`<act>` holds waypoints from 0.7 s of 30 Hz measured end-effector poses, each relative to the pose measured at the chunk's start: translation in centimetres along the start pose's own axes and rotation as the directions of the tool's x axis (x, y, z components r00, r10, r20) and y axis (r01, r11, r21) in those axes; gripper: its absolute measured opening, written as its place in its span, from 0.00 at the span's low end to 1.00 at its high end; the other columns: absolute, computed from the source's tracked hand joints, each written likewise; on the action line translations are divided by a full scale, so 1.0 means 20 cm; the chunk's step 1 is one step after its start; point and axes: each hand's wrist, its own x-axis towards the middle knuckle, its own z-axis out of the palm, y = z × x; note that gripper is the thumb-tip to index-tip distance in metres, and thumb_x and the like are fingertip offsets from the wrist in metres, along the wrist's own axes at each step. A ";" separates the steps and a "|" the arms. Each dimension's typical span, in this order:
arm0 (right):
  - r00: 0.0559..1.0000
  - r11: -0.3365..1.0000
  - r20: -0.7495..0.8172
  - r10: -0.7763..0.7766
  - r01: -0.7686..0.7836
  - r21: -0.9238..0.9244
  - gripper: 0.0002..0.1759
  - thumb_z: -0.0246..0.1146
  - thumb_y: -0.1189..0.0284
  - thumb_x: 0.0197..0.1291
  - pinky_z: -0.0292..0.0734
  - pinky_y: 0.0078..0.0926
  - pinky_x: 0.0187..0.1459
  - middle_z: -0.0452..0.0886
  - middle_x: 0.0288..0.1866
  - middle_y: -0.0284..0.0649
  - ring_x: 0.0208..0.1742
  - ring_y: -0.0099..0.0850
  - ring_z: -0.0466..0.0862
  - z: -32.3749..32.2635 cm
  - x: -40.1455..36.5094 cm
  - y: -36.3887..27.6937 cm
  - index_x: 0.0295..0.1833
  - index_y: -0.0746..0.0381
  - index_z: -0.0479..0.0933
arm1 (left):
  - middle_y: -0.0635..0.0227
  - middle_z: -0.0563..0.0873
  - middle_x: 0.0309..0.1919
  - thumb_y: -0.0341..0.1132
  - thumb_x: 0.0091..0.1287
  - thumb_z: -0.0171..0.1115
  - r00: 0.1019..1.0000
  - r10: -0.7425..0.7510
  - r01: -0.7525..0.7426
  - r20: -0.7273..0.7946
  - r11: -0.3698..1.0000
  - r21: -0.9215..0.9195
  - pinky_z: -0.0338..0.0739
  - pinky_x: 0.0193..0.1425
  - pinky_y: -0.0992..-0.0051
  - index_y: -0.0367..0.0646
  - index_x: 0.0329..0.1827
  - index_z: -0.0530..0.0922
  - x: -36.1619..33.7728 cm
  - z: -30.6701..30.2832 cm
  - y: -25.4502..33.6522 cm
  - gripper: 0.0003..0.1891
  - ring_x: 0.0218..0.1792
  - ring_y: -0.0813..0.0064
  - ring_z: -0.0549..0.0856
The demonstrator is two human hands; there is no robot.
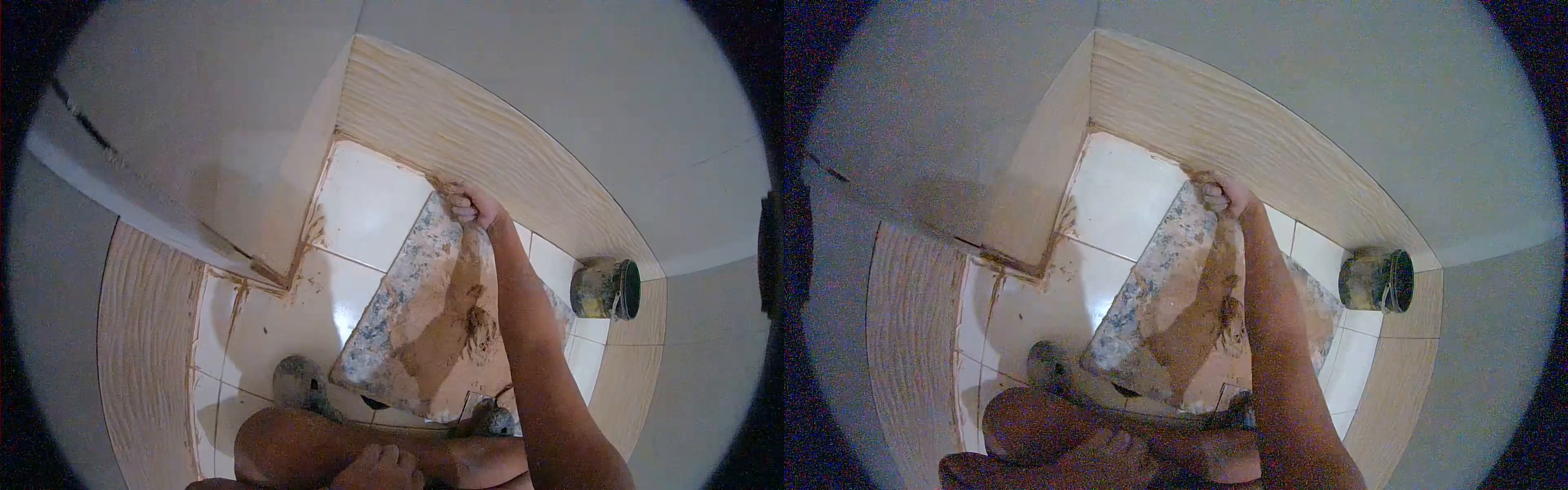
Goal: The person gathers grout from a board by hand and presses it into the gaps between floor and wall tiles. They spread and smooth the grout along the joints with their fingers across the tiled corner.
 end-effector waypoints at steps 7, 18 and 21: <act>0.992 0.939 0.098 0.079 -0.041 -0.341 0.07 0.49 0.69 0.66 0.44 0.12 0.12 0.55 0.16 0.20 0.13 0.13 0.53 -0.01 0.09 -0.09 0.48 0.54 0.68 | 0.52 0.79 0.42 0.37 0.62 0.55 0.984 0.022 -0.017 0.174 0.999 -0.028 0.70 0.52 0.59 0.36 0.45 0.80 0.01 -0.10 -0.02 0.14 0.47 0.58 0.77; 0.958 0.947 -0.083 -0.274 0.284 0.152 0.22 0.49 0.71 0.65 0.46 0.11 0.11 0.54 0.15 0.21 0.12 0.13 0.52 0.41 -0.20 0.27 0.65 0.56 0.63 | 0.53 0.79 0.45 0.43 0.64 0.57 0.979 0.004 -0.006 0.202 1.000 0.010 0.69 0.54 0.59 0.39 0.47 0.80 0.05 -0.09 0.01 0.17 0.49 0.58 0.76; 0.989 0.991 0.078 -0.125 0.121 0.048 0.25 0.53 0.66 0.61 0.54 0.15 0.14 0.58 0.16 0.21 0.11 0.16 0.56 0.52 -0.25 0.29 0.64 0.55 0.64 | 0.56 0.80 0.39 0.44 0.60 0.59 0.994 0.025 -0.027 0.107 1.000 0.010 0.69 0.53 0.58 0.42 0.42 0.81 0.05 0.07 0.00 0.16 0.44 0.59 0.79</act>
